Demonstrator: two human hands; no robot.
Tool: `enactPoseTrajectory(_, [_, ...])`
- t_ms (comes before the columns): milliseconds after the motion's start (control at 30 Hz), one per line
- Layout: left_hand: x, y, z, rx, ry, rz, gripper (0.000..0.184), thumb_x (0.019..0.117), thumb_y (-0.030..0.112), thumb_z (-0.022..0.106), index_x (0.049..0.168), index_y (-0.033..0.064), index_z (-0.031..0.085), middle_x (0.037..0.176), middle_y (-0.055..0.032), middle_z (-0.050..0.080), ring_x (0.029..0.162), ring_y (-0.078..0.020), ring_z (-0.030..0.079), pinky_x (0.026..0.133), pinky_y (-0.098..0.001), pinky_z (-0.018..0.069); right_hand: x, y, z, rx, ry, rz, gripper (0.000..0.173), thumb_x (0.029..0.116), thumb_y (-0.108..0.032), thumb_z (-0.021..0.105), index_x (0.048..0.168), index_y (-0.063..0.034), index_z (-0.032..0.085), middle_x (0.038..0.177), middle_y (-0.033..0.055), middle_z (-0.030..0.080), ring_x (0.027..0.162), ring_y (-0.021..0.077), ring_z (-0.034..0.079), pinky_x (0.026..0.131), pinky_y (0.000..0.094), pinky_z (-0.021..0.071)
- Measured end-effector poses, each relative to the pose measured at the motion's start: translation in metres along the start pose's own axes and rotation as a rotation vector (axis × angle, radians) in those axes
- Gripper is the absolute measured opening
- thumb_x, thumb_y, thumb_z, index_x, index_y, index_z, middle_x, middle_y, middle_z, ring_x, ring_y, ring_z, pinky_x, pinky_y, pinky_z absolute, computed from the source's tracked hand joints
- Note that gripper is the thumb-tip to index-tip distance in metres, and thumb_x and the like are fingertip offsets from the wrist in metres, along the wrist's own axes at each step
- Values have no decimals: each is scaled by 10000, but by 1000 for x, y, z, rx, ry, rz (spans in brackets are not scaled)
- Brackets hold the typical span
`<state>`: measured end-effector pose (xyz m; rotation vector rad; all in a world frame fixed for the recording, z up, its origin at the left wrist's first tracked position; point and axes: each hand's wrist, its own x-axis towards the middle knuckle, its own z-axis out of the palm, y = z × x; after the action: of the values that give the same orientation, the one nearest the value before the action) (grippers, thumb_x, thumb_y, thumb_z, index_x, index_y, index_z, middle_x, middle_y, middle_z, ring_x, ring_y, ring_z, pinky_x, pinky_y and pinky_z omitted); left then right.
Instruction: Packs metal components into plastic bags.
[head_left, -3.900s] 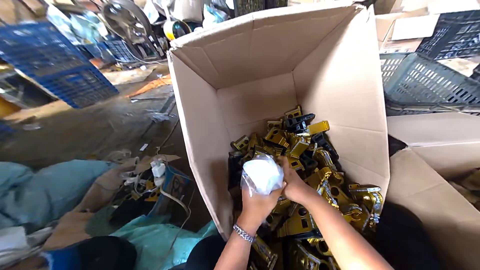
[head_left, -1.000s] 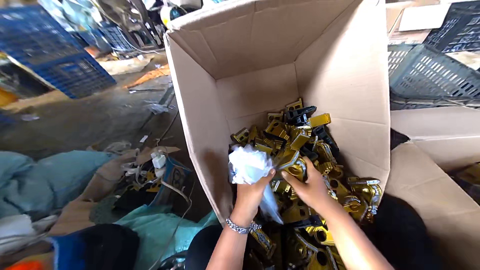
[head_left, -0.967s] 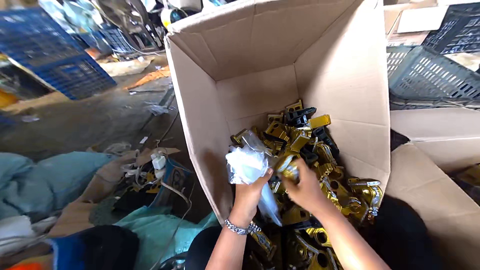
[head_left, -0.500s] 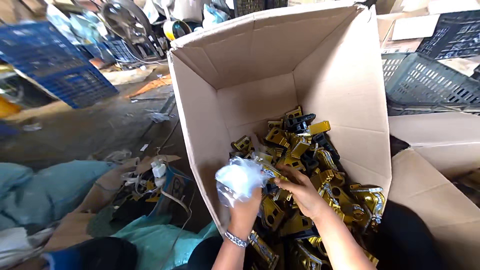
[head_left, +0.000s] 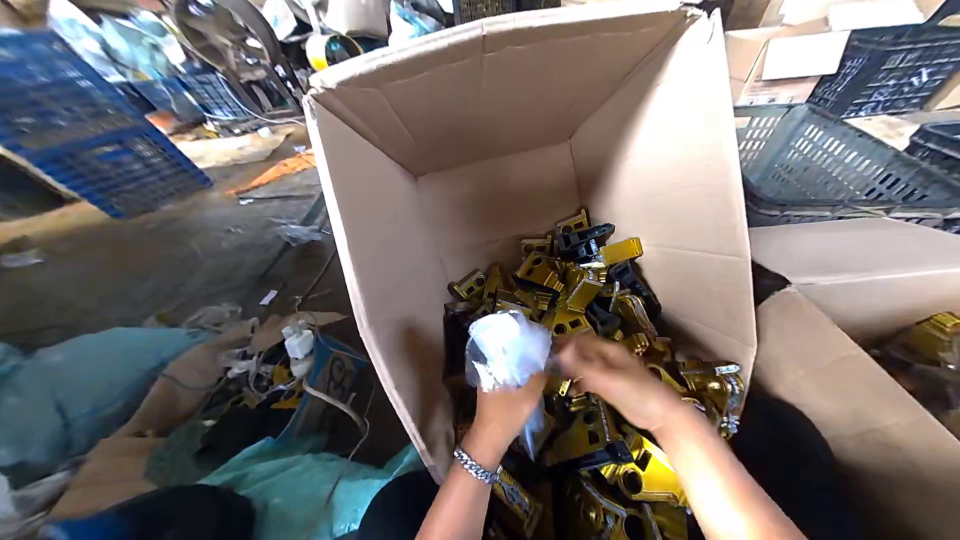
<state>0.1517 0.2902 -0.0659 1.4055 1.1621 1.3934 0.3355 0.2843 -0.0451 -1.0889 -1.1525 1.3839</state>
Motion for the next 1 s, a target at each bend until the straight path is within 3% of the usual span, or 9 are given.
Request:
enactPoseTrajectory(100, [-7,8,3,-19,-29,-38,599,689,-17,854,1203,-106,560,1032,-46,706,968,-20,673,907,-211,566,1,7,14,-110,-26,-31,198,980,-76,607,1133,32,674,1009,55,699,847,85,679,796,270,591])
enactPoseTrajectory(200, [-8,10,-6,-30,-148,-66,674,636,52,920,1199,-90,577,1047,-32,722,989,-32,685,924,-228,575,-5,6,7,-37,-151,34,232,998,-145,589,1156,13,649,1029,22,685,910,71,671,866,267,577])
enactPoseTrajectory(300, [-8,22,-7,-225,-64,-173,449,771,60,820,1145,-16,582,931,5,715,846,-63,697,781,-252,605,-7,18,-2,-164,-97,99,126,966,-83,633,1021,25,668,849,14,673,738,76,658,733,265,582])
enactPoseTrajectory(500, [-6,14,-14,-57,-163,-121,529,766,71,841,1205,-71,582,1027,-15,724,975,-36,693,919,-229,579,-5,12,0,170,-232,128,330,1035,-185,524,1285,24,575,1155,56,687,1013,135,681,915,332,577])
enactPoseTrajectory(667, [-7,18,-13,-49,-169,-160,486,792,61,825,1204,-44,590,1028,-2,728,973,-29,695,911,-224,581,-6,15,13,-26,-24,55,114,978,-110,628,869,-78,632,703,-66,627,588,13,591,587,185,531])
enactPoseTrajectory(733, [-8,12,-15,43,-164,-60,491,793,71,829,1202,-67,596,1048,-13,730,995,-3,686,924,-197,567,-13,20,13,24,-34,82,110,966,-101,650,858,-86,636,673,-73,630,556,11,586,556,178,521])
enactPoseTrajectory(833, [6,-9,-38,447,48,190,579,821,158,779,1227,-191,559,1109,-217,698,1080,-172,681,988,-330,538,-20,24,3,120,-192,94,57,931,-43,656,978,-68,679,820,-45,694,708,56,663,696,235,588])
enactPoseTrajectory(900, [18,-10,-49,540,204,210,591,826,166,772,1210,-232,562,1118,-321,676,1090,-331,681,987,-477,520,-19,20,5,88,-57,80,80,886,-59,716,876,-94,646,731,-49,665,593,47,620,585,224,555])
enactPoseTrajectory(1000, [2,16,-30,-7,-47,-102,536,752,172,862,1180,-18,602,967,-4,709,887,-43,683,826,-236,586,-9,10,15,-218,1,2,275,769,-168,848,812,-57,601,682,-33,593,545,19,547,520,187,489])
